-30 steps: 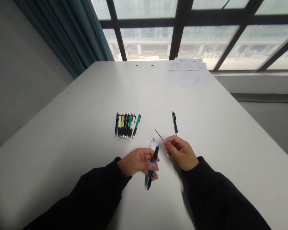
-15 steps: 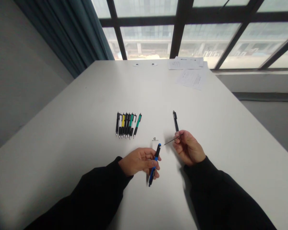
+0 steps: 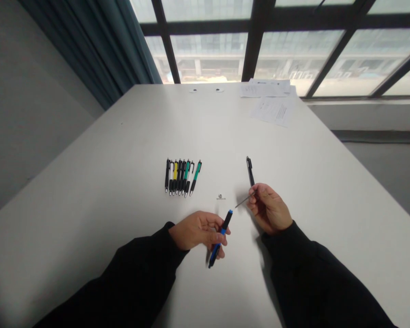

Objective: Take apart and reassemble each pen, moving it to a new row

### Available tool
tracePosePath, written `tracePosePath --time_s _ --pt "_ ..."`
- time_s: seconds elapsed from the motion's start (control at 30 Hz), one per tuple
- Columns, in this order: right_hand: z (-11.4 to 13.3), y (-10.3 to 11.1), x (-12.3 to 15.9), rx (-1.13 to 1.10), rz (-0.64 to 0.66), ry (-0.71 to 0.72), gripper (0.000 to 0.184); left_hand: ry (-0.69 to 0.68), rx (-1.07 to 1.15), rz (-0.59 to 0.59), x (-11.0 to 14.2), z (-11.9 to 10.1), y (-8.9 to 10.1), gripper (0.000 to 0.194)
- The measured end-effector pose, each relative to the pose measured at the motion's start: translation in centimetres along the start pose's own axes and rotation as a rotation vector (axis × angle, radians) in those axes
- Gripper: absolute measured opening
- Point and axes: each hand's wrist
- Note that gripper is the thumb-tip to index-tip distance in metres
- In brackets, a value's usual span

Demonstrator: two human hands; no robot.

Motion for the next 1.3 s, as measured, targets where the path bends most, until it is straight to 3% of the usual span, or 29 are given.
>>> tracePosePath --time_s 0.2,0.47,0.8,1.0,1.13,1.3 --pt "-0.7 0.0 0.2 0.167 0.046 0.083 0.025 0.022 -0.047 -0.001 0.0 -0.1 -0.2 0.054" --pt "-1.8 0.8 0.3 0.470 0.203 0.135 0.021 0.009 -0.010 -0.014 -0.3 0.4 0.1 0.054" --pt "-1.2 -0.3 1.1 0.437 0.257 0.036 0.023 -0.014 -0.009 -0.018 -0.4 0.5 0.1 0.053" --pt "-1.4 -0.5 1.1 0.397 0.225 -0.009 0.025 -0.021 -0.043 -0.101 -0.4 0.4 -0.1 0.053" --pt "-1.7 -0.5 1.2 0.383 0.203 0.015 0.024 -0.031 -0.033 -0.107 -0.5 0.5 -0.2 0.052" --pt "-1.8 -0.1 1.1 0.517 0.219 0.100 0.024 -0.023 -0.016 -0.102 -0.5 0.4 -0.2 0.052"
Point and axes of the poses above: each hand's wrist, its own x-axis away from the middle knuckle, its own y-axis out of the back of the hand, z = x × y, and after that the axes turned 12 degrees about -z, right-handed
